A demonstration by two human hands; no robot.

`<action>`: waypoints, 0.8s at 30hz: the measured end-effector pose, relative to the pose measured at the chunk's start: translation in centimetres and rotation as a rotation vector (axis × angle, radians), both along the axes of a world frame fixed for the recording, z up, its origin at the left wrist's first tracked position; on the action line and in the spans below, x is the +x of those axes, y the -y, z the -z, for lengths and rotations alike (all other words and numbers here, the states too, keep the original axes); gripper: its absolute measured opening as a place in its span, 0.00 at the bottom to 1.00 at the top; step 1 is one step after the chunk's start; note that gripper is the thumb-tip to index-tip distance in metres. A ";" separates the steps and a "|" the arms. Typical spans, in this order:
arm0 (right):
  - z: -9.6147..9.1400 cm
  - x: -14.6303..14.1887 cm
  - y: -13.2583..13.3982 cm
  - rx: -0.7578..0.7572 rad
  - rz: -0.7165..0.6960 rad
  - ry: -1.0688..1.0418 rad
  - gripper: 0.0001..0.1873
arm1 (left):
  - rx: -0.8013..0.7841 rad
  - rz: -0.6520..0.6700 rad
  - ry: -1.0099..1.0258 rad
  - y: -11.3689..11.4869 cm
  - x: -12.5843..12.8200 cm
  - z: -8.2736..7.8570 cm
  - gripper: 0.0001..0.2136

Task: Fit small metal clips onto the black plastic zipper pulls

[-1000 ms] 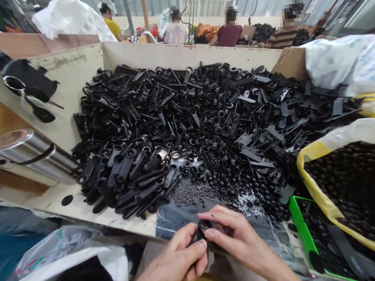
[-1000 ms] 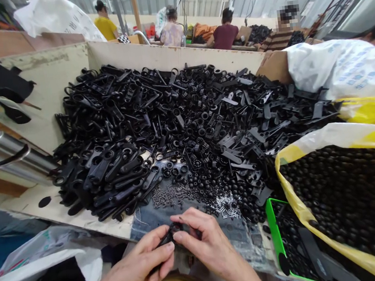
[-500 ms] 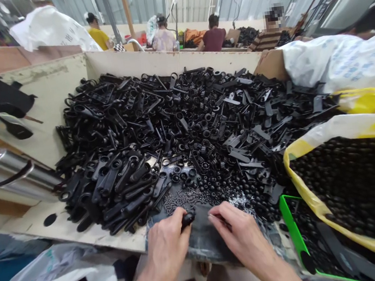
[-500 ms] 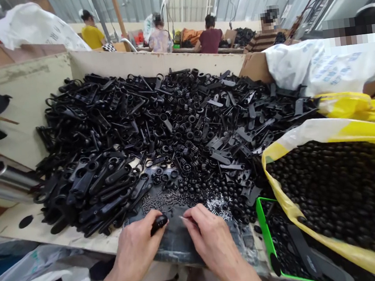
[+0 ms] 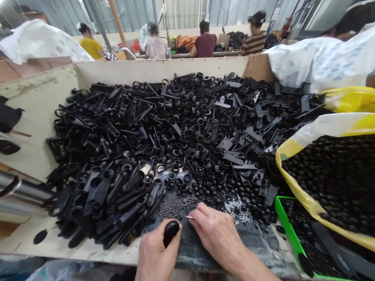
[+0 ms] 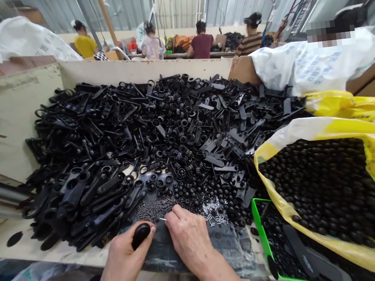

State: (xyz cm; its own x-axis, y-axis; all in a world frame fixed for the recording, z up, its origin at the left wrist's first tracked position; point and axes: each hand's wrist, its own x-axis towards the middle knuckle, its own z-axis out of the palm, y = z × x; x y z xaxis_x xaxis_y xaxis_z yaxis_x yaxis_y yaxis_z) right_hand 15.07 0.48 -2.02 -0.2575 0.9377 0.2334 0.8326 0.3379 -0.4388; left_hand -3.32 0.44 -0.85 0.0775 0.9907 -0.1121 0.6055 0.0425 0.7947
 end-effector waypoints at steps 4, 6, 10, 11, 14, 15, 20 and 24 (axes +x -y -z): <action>-1.0 0.6 0.3 -0.109 -0.091 -0.465 0.07 | -0.137 -0.087 0.298 0.7 -0.2 0.2 0.11; -1.5 0.8 0.6 -0.144 -0.117 -0.590 0.07 | -0.186 -0.106 0.390 1.0 -0.2 0.3 0.11; -1.9 0.6 1.2 -0.125 -0.184 -0.636 0.06 | -0.250 -0.132 0.485 1.4 0.0 0.4 0.15; -1.9 0.6 1.3 -0.115 -0.195 -0.632 0.07 | -0.272 -0.138 0.508 1.5 0.1 0.4 0.16; -1.9 0.5 1.4 -0.096 -0.220 -0.606 0.08 | -0.333 -0.142 0.549 1.7 0.2 0.4 0.20; -1.9 0.5 1.5 -0.090 -0.228 -0.590 0.08 | -0.342 -0.138 0.551 1.8 0.2 0.4 0.20; -2.2 0.8 1.8 -0.060 -0.290 -0.472 0.12 | -0.301 -0.091 0.500 1.9 0.1 0.2 0.15; -1.8 1.0 2.2 -0.102 -0.271 -0.496 0.12 | -0.373 -0.041 0.514 1.7 0.3 -0.5 0.16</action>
